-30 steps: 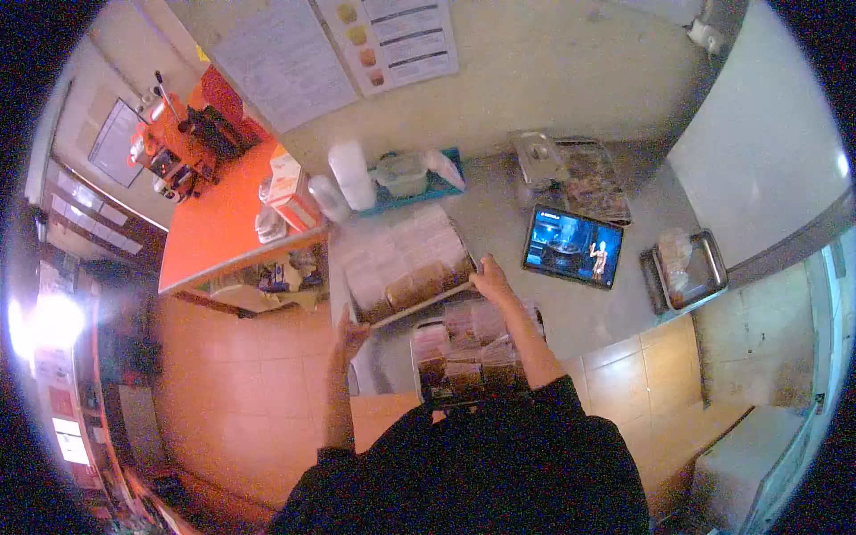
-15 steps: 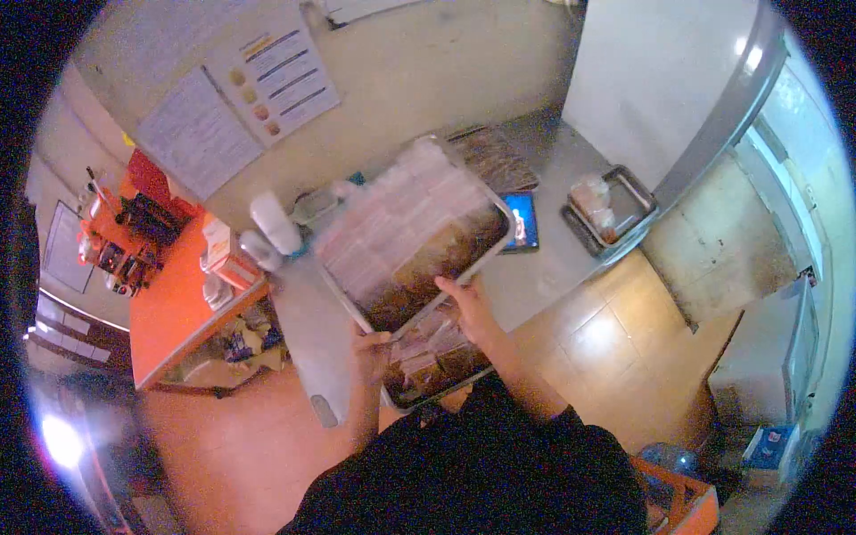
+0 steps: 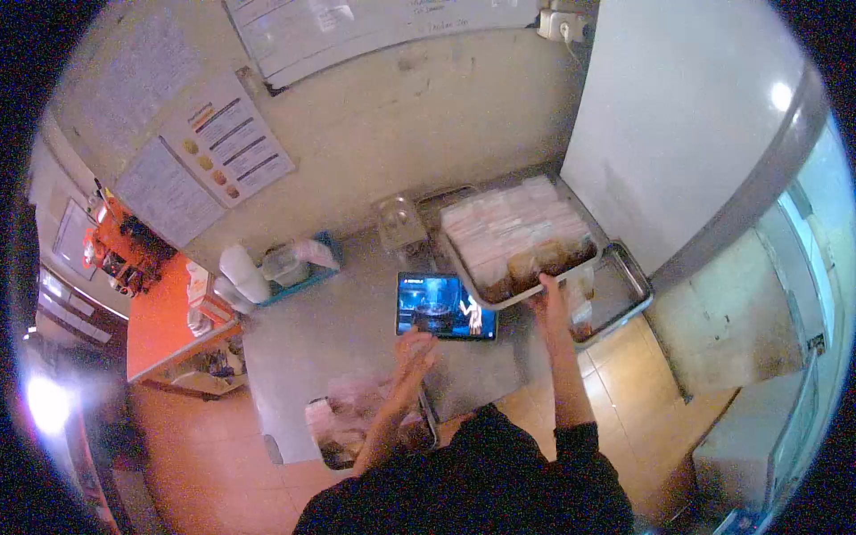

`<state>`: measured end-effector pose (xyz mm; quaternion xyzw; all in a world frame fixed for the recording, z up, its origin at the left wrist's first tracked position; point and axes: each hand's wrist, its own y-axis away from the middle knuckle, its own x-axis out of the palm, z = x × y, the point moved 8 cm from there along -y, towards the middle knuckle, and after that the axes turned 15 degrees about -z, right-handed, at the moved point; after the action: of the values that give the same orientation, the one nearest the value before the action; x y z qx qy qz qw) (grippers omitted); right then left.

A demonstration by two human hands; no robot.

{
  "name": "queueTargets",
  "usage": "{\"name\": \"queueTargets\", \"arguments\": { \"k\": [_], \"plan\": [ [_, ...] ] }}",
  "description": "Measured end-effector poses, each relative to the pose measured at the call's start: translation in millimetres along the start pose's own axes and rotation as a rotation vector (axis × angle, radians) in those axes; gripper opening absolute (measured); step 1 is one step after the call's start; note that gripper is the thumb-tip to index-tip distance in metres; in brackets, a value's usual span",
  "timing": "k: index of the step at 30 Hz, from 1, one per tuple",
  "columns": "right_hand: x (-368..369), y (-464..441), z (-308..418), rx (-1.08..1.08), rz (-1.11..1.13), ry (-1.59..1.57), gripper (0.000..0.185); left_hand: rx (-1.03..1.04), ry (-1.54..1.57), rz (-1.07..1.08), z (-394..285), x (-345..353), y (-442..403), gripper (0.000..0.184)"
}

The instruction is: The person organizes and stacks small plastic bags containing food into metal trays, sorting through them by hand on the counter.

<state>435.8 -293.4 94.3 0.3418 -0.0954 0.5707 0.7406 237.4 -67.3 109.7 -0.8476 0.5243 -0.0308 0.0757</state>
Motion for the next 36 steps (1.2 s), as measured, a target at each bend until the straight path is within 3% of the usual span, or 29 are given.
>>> {"name": "queueTargets", "arguments": {
  "k": [2,5,6,10,13,15,21,30,36],
  "plan": [
    [3,-58,12,-0.037,0.09,-0.028,0.045,-0.097,0.036,-0.09,17,-9,14,0.035],
    [11,-126,31,-0.088,0.037,0.068,0.042,-0.363,0.142,-0.241,16,-24,33,0.025],
    [24,-145,31,-0.047,0.147,-0.052,0.038,-0.433,0.187,-0.291,-1,-25,37,0.022],
    [45,-209,36,-0.069,0.127,-0.023,0.019,-0.443,0.125,-0.379,-12,-29,42,0.021],
    [53,-262,19,0.012,0.176,-0.044,0.017,-0.497,0.088,-0.471,-12,-25,36,0.02],
    [55,-285,11,0.015,0.175,-0.035,0.017,-0.426,0.085,-0.423,13,-23,35,0.019],
    [47,-310,-16,0.092,-0.003,0.048,0.023,-0.523,0.231,-0.422,13,14,29,0.019],
    [37,-323,-43,0.12,-0.029,-0.067,0.017,-0.468,0.103,-0.316,2,25,7,0.018],
    [19,-347,-54,0.212,-0.006,0.102,0.016,-0.453,0.131,-0.335,-5,31,4,0.018]
  ]
}}
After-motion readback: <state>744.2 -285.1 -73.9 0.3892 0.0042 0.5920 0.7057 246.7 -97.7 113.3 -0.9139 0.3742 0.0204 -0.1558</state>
